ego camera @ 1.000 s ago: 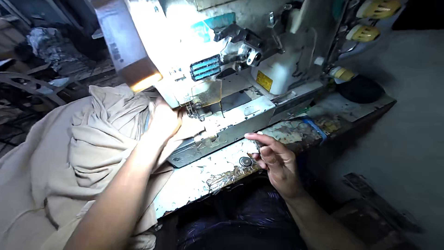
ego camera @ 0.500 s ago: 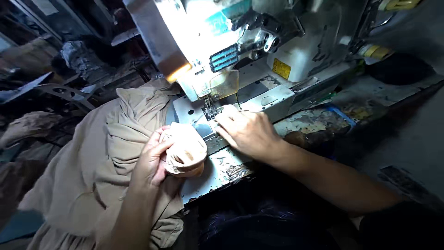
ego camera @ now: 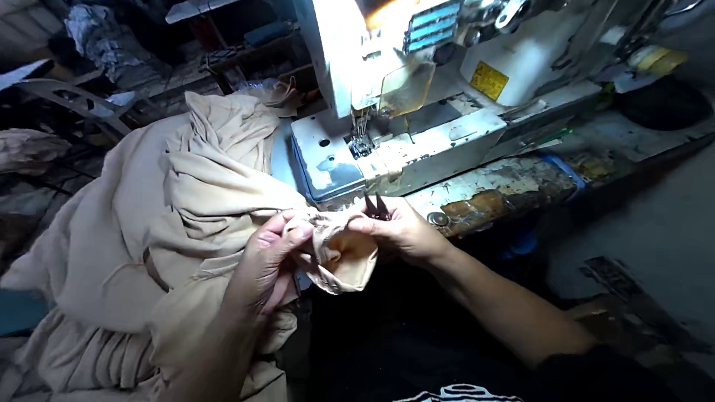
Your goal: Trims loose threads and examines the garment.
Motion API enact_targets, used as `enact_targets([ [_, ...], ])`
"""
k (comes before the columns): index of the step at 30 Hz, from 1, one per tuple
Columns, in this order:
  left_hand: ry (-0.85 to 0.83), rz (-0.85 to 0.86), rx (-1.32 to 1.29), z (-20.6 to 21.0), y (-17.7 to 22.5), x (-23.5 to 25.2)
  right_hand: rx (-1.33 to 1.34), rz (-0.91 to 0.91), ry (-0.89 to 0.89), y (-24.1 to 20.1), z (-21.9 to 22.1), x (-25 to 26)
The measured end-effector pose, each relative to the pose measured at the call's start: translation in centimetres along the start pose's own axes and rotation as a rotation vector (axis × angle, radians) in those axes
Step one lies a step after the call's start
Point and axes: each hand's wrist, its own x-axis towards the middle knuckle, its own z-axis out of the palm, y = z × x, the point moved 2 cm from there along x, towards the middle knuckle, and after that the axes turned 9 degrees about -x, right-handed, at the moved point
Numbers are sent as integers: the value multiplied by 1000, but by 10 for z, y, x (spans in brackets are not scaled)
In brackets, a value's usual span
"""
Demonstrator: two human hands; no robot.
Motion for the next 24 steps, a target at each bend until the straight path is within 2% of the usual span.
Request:
enact_targets([
  [1, 17, 36, 51, -4, -1, -3, 112, 21, 13, 4, -1, -4],
  [3, 39, 95, 138, -13, -1, -7, 170, 25, 78, 7, -9, -12],
  [6, 44, 84, 181, -16, -9, -12, 86, -25, 156, 11, -18, -20],
  [16, 17, 27, 181, -11, -18, -11, 61, -53, 161, 21, -26, -30],
  [21, -131, -39, 323, -7, -23, -10, 18, -79, 166, 23, -23, -33],
  [24, -153, -58, 426, -2, -25, -12, -53, -123, 155, 24, -21, -36],
])
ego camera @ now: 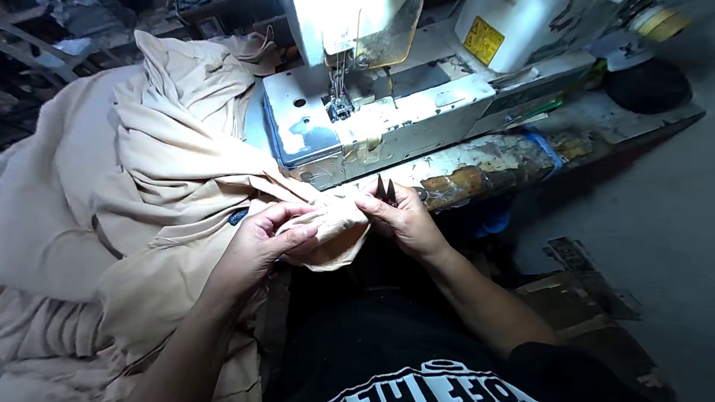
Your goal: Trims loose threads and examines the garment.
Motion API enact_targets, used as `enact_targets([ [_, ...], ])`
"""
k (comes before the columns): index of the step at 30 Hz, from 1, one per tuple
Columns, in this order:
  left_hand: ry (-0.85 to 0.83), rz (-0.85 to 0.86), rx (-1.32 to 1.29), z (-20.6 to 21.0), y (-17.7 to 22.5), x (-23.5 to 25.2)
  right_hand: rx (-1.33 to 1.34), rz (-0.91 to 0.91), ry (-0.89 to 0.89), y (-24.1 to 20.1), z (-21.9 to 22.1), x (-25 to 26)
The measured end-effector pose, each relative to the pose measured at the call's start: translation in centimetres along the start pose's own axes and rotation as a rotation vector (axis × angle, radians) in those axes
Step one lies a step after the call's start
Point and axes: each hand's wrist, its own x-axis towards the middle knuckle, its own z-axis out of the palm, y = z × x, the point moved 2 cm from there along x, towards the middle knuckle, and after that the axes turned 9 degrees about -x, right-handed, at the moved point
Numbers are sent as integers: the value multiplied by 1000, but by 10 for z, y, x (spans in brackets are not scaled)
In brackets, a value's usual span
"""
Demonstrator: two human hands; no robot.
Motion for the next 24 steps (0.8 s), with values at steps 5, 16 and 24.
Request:
enact_targets([
  [5, 8, 59, 33, -3, -5, 1, -103, -47, 15, 1, -5, -7],
  [16, 19, 32, 32, -8, -10, 2, -157, -27, 48, 5, -8, -12],
  [24, -22, 30, 49, -7, -16, 6, -188, -11, 72, 8, -12, -14],
])
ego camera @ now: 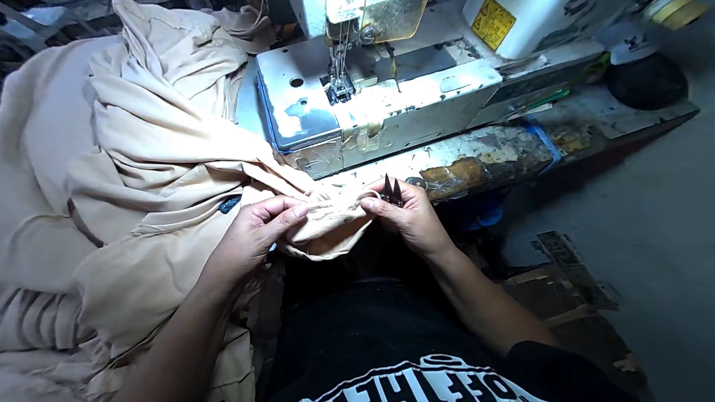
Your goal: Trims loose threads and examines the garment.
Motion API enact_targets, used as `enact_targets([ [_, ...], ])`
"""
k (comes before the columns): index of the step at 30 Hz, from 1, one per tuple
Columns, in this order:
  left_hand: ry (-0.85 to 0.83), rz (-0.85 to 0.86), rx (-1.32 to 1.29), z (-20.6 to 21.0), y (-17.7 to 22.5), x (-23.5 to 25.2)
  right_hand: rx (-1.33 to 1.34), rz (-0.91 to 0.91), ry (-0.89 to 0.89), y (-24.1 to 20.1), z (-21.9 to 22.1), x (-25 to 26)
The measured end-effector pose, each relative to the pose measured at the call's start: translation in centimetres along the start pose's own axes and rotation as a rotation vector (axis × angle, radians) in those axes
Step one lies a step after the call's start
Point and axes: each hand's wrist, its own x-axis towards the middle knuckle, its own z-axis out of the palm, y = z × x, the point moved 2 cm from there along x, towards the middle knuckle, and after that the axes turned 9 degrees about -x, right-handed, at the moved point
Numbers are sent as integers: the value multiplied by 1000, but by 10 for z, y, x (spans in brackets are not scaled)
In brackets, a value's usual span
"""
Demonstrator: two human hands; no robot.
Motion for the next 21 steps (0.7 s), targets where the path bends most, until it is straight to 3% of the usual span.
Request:
enact_targets([
  [14, -50, 11, 76, -1, -8, 5, 17, 48, 13, 2, -1, 1],
  [21, -125, 56, 174, 20, -2, 5, -111, -49, 31, -3, 4, -3],
])
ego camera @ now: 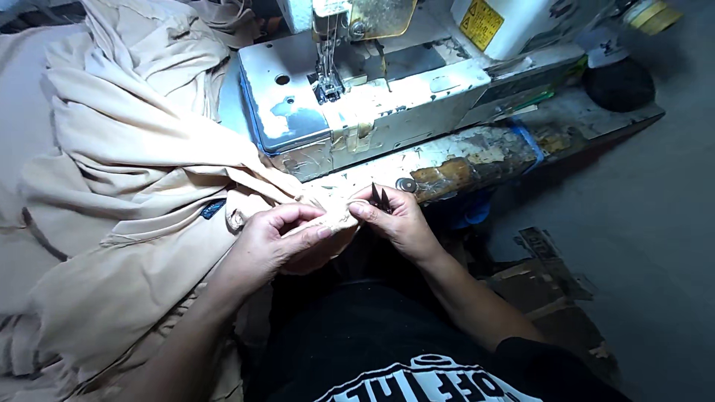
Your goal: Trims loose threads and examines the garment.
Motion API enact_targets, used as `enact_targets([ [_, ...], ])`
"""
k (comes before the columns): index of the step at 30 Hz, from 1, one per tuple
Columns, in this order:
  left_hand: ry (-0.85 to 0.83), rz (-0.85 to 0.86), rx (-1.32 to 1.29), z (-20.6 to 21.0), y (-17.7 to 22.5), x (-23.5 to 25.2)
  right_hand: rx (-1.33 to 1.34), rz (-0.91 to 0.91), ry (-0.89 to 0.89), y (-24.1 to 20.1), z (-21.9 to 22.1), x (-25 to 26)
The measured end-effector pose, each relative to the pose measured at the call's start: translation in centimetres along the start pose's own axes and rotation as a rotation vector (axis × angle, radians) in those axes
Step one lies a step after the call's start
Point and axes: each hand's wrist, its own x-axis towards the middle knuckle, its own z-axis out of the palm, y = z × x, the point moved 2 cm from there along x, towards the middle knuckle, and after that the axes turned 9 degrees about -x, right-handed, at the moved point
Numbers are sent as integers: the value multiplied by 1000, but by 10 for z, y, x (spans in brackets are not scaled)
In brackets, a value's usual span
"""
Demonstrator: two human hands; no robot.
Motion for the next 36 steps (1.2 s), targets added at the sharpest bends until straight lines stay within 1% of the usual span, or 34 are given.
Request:
enact_targets([
  [3, 5, 13, -7, 5, 0, 4, -296, -186, 185, -5, -1, -6],
  [5, 21, 18, -23, 5, -1, 4, -389, -259, 240, -12, -3, -9],
  [10, 10, 30, -43, 9, -1, 6, -329, -258, 136, -14, 12, -5],
  [12, 38, 17, -52, 8, -3, 7, -235, -275, 113, -23, 9, -8],
  [13, 60, 1, -71, 7, -5, 7, -146, -272, 61, -30, 4, -13],
  [14, 78, -17, -94, 7, -6, 8, -35, -259, -43, -38, -4, -18],
  [15, 84, -30, -113, 6, -6, 8, 52, -254, -184, -46, -12, -23],
  [16, 82, -37, -126, 6, -7, 8, 99, -249, -306, -52, -18, -27],
  [17, 78, -43, -144, 6, -7, 9, 74, -230, -358, -54, -20, -30],
  [20, 59, -47, -196, 10, -7, 11, -281, -78, -298, -43, -15, -33],
  [21, 58, -41, -197, 11, -6, 11, -324, -16, -302, -40, -12, -32],
  [24, 81, -33, -222, 14, -1, 8, -203, 74, -248, -35, -2, -32],
  [28, 86, -8, -231, 15, 3, 6, -133, 167, -268, -31, 5, -27],
  [36, 63, 14, -248, 14, 0, 5, -127, 188, -282, -28, 9, -25],
])
